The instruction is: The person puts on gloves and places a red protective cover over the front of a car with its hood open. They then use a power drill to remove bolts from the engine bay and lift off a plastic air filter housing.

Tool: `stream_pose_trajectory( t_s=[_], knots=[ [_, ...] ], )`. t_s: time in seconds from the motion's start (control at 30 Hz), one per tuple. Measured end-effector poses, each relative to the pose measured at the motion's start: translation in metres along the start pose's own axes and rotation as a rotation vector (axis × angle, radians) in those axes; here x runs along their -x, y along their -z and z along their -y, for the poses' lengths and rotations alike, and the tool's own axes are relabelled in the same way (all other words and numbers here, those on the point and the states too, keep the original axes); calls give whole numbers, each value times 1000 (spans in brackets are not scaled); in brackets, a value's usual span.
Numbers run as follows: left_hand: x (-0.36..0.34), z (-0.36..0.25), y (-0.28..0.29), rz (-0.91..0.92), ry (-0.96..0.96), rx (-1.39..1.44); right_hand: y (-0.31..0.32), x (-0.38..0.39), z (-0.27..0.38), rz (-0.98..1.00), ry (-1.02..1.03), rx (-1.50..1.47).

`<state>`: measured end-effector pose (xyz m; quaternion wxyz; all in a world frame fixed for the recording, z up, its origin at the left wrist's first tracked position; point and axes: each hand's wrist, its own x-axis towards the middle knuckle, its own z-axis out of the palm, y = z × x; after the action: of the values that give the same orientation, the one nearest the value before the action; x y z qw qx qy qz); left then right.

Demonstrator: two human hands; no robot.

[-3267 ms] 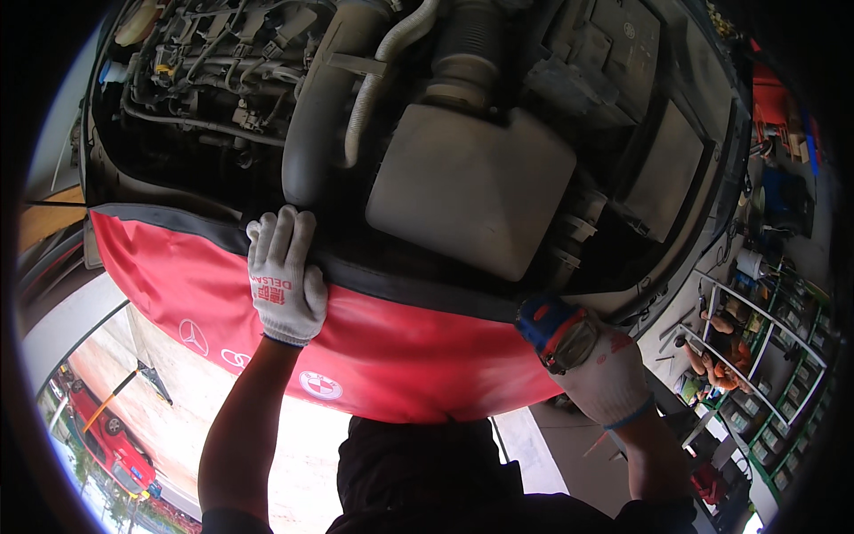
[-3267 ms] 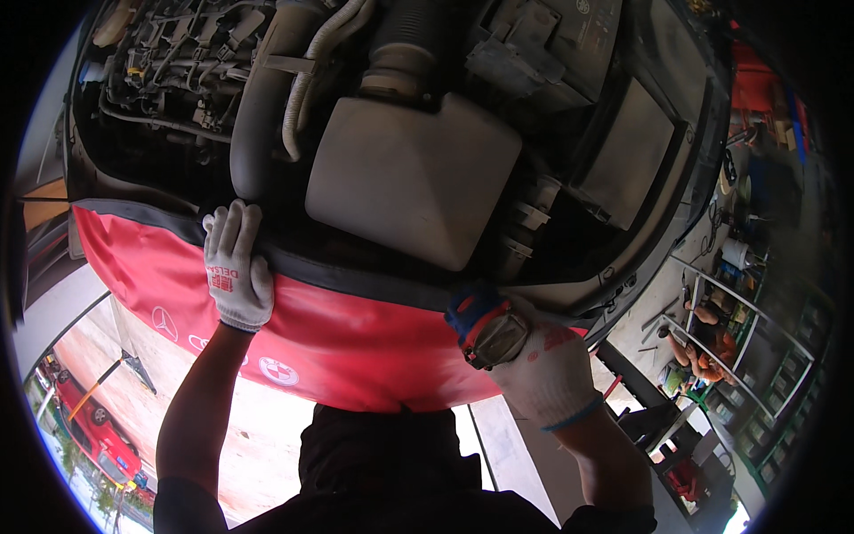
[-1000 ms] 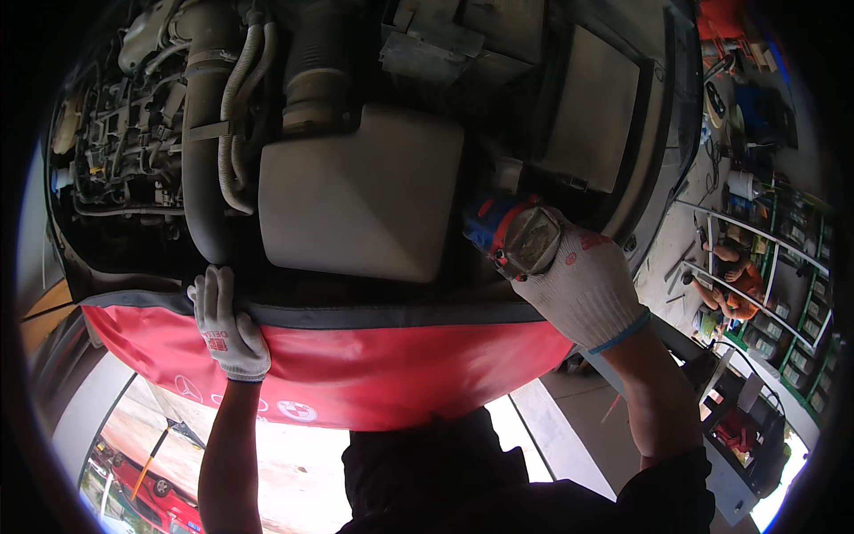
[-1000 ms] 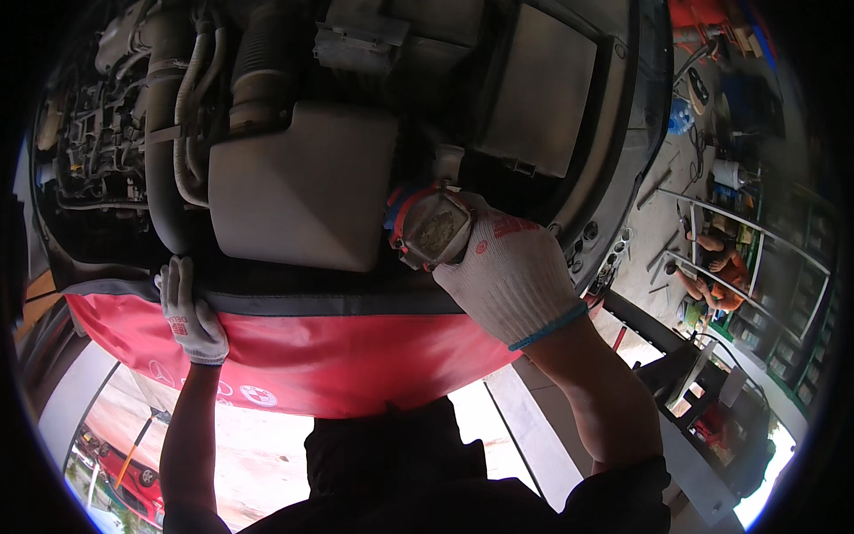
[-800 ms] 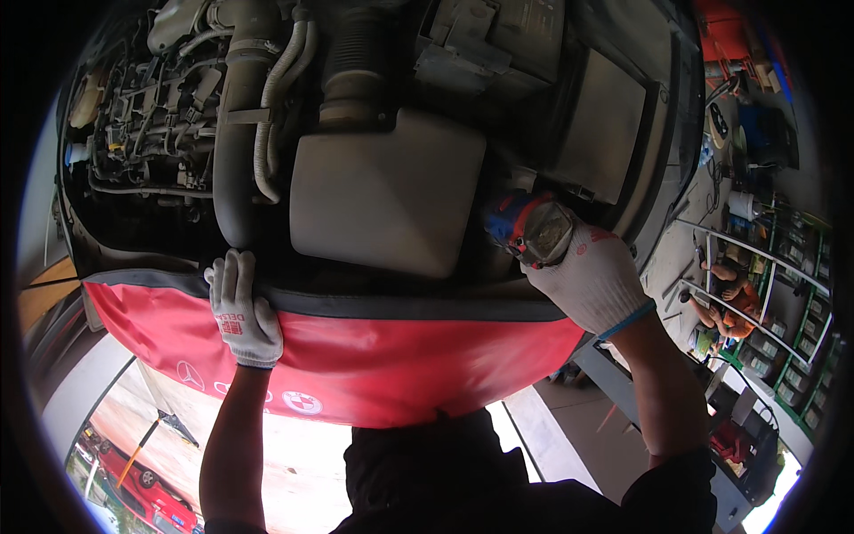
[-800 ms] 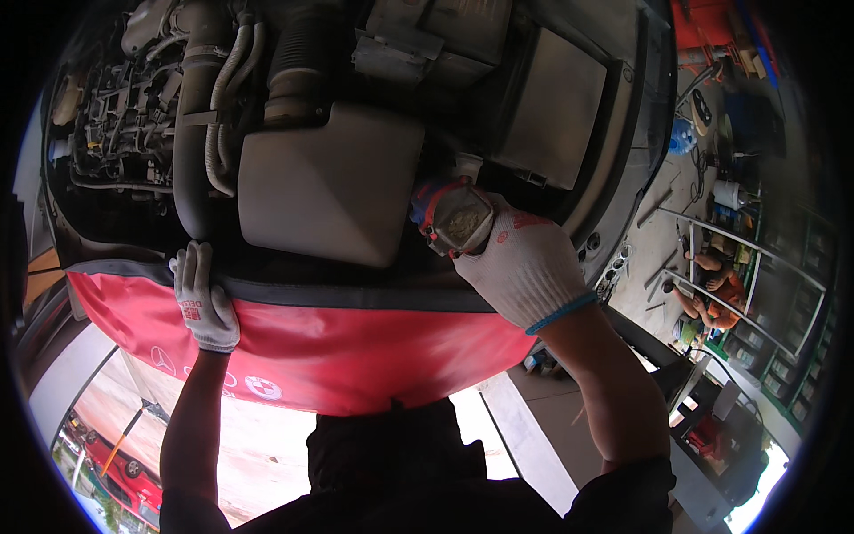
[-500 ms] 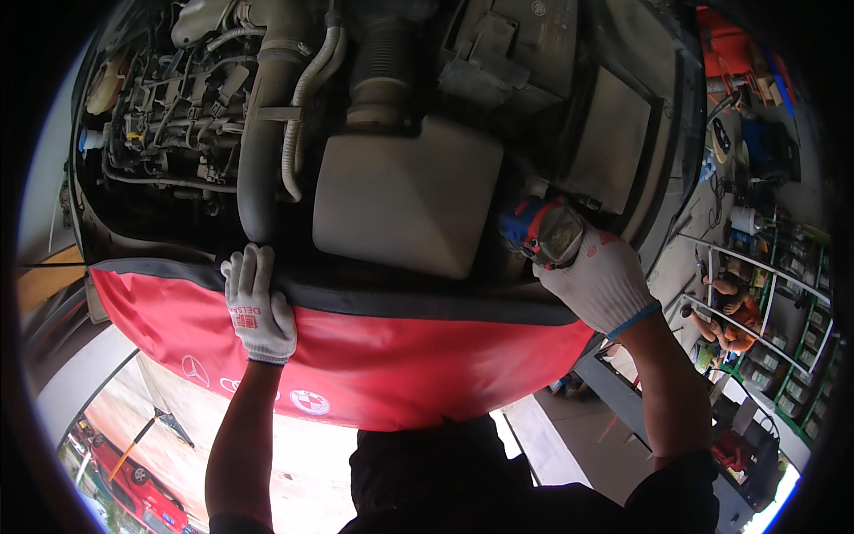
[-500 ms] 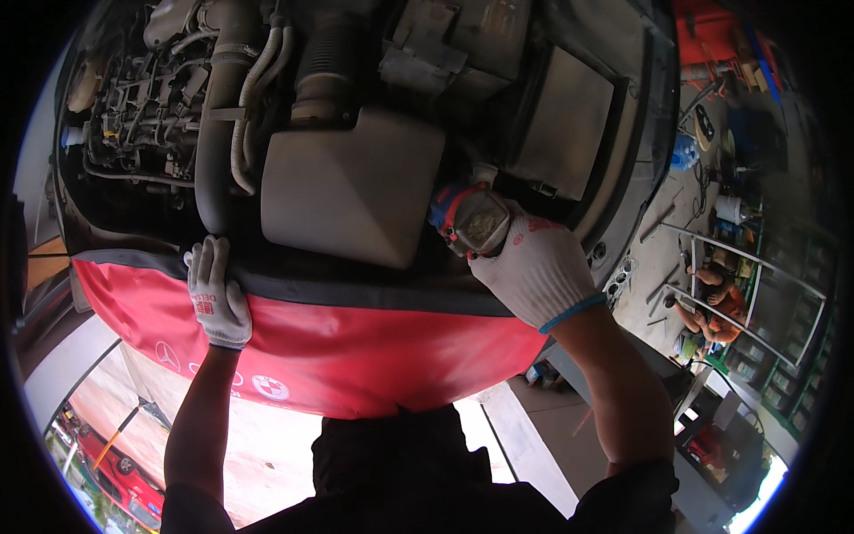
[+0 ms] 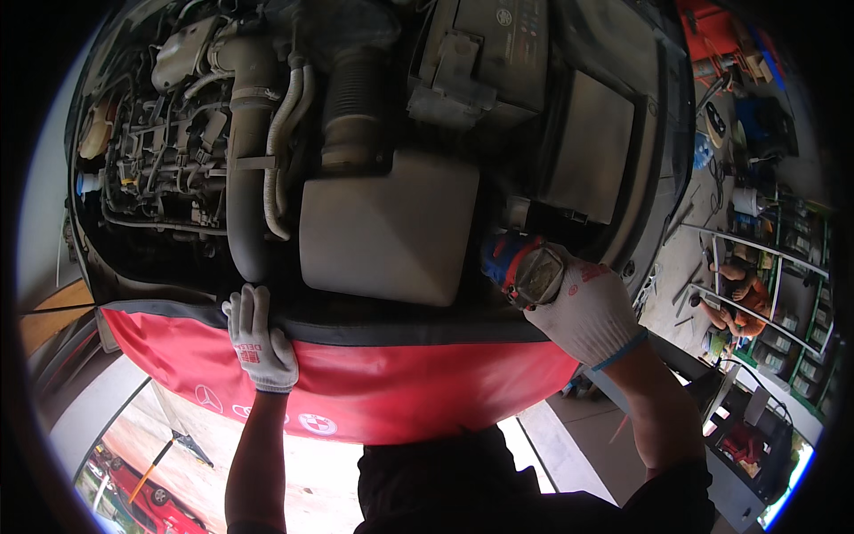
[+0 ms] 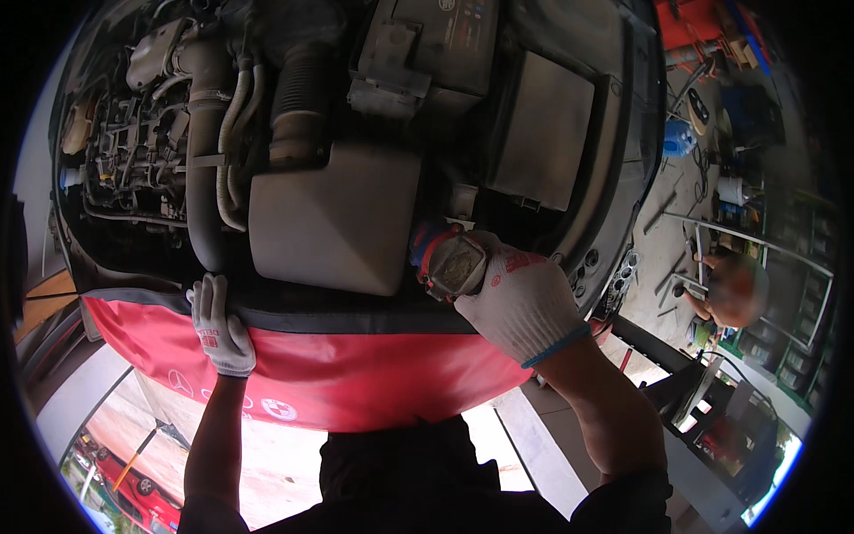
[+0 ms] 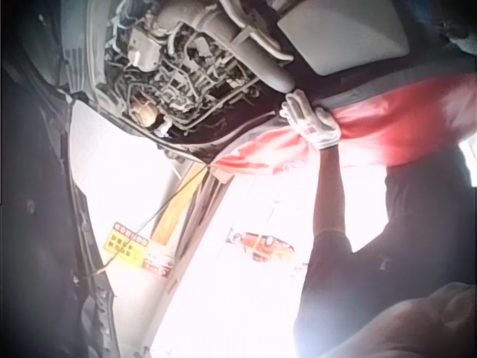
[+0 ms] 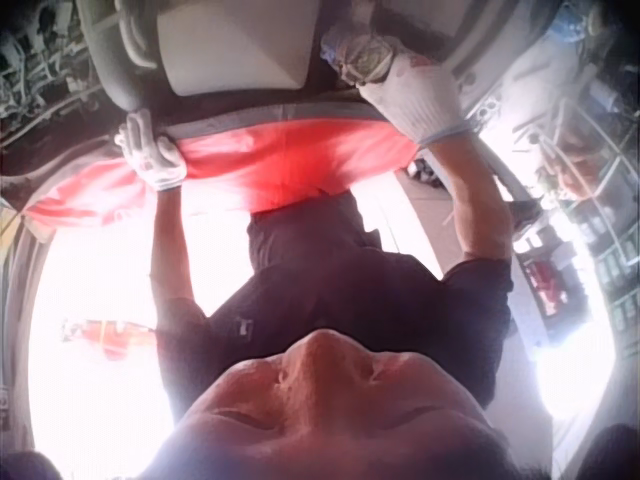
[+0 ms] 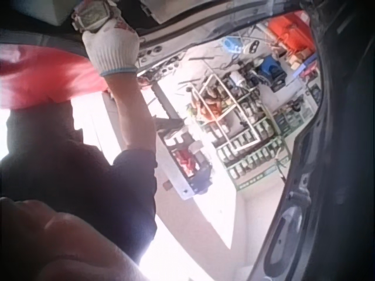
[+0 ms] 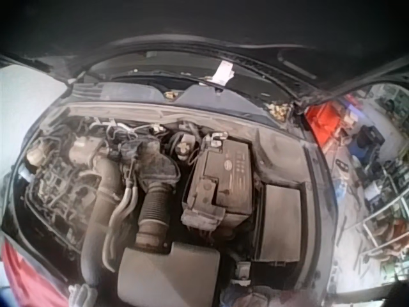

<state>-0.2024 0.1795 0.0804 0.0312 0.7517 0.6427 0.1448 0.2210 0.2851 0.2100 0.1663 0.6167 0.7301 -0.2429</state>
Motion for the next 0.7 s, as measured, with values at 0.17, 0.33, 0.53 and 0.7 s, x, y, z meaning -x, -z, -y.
stream_pose_trajectory(
  t_s=[0.17,0.33,0.53,0.7],
  knots=[
    [5,-1,0,17,26,1,19,5,15,-16,9,-146],
    [6,-1,-3,54,45,-7,21,1,5,1,-31,-325],
    [8,4,-6,81,71,-29,37,12,-13,-26,-43,-451],
    [11,6,-4,113,91,-24,53,-1,-18,-97,-135,-504]
  ],
)
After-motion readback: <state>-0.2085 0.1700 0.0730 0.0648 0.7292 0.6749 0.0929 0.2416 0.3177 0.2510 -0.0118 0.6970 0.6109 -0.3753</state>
